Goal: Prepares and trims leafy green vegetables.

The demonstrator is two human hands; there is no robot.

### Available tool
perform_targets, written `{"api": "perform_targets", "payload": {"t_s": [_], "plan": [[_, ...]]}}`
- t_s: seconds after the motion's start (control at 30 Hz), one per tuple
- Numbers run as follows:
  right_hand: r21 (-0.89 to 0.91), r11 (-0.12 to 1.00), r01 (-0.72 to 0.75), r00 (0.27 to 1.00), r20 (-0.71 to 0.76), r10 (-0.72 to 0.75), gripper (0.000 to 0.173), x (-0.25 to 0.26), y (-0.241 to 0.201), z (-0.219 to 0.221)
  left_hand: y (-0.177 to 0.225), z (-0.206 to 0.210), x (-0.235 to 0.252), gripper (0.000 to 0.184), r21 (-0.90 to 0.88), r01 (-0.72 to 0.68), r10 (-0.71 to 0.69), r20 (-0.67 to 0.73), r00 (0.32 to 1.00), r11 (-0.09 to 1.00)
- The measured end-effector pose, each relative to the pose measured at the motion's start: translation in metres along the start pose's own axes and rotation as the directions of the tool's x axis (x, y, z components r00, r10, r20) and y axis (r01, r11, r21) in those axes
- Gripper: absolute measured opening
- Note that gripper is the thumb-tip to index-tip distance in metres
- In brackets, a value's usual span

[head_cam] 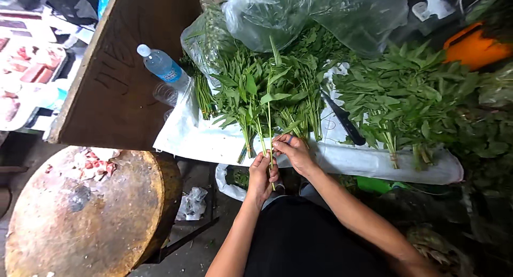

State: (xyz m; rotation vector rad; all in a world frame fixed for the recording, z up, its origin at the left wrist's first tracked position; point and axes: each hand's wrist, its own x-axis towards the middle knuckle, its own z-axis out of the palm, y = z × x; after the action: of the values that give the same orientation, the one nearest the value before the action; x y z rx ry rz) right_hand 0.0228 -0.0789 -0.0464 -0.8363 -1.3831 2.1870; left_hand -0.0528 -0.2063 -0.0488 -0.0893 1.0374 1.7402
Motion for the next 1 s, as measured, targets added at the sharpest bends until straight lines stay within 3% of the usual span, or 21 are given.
{"api": "perform_targets", "payload": {"t_s": [0.13,0.23,0.3,0.4,0.53,0.6,0.77,0.9,1.0], "plan": [[-0.285,0.959,-0.003,0.999,0.045,0.017,0.025,-0.001,-0.005,-0.010,0.017,-0.003,-0.005,0.026,0.058,-0.172,0.173,-0.011,0.985,0.983],[-0.504,0.863,-0.021,0.993,-0.113,-0.042,0.029,-0.003,-0.002,-0.036,0.054,-0.012,-0.008,0.025,0.040,-0.345,0.345,0.010,0.939,0.938],[-0.600,0.797,-0.072,0.955,-0.272,-0.118,0.030,0.001,0.002,-0.060,0.075,-0.026,-0.003,0.033,0.020,-0.301,0.300,0.029,0.953,0.953],[-0.728,0.658,-0.192,0.887,-0.415,-0.200,0.032,0.022,0.012,-0.100,0.086,-0.039,0.005,0.056,0.106,-0.084,0.088,-0.031,0.996,0.991],[-0.827,0.441,-0.350,0.891,-0.439,-0.117,0.042,0.046,0.019,-0.132,0.078,-0.041,-0.001,0.037,0.109,-0.055,0.055,0.006,0.998,0.993],[-0.811,0.457,-0.364,0.893,-0.444,-0.075,0.039,0.048,0.012,-0.135,0.073,-0.038,-0.006,0.033,0.070,-0.088,0.086,0.030,0.996,0.994],[-0.609,0.737,-0.294,0.886,-0.463,-0.028,0.035,0.031,-0.022,-0.137,0.064,-0.032,-0.016,0.033,0.019,-0.110,0.108,0.058,0.992,0.994],[-0.708,0.600,-0.372,0.891,-0.454,0.016,0.031,0.026,-0.035,-0.151,0.060,-0.029,-0.014,0.028,0.075,-0.086,0.081,0.071,0.994,0.993],[-0.698,0.623,-0.354,0.886,-0.464,-0.016,0.030,0.021,-0.053,-0.148,0.062,-0.024,-0.011,0.022,0.162,-0.115,0.105,0.070,0.992,0.980]]}}
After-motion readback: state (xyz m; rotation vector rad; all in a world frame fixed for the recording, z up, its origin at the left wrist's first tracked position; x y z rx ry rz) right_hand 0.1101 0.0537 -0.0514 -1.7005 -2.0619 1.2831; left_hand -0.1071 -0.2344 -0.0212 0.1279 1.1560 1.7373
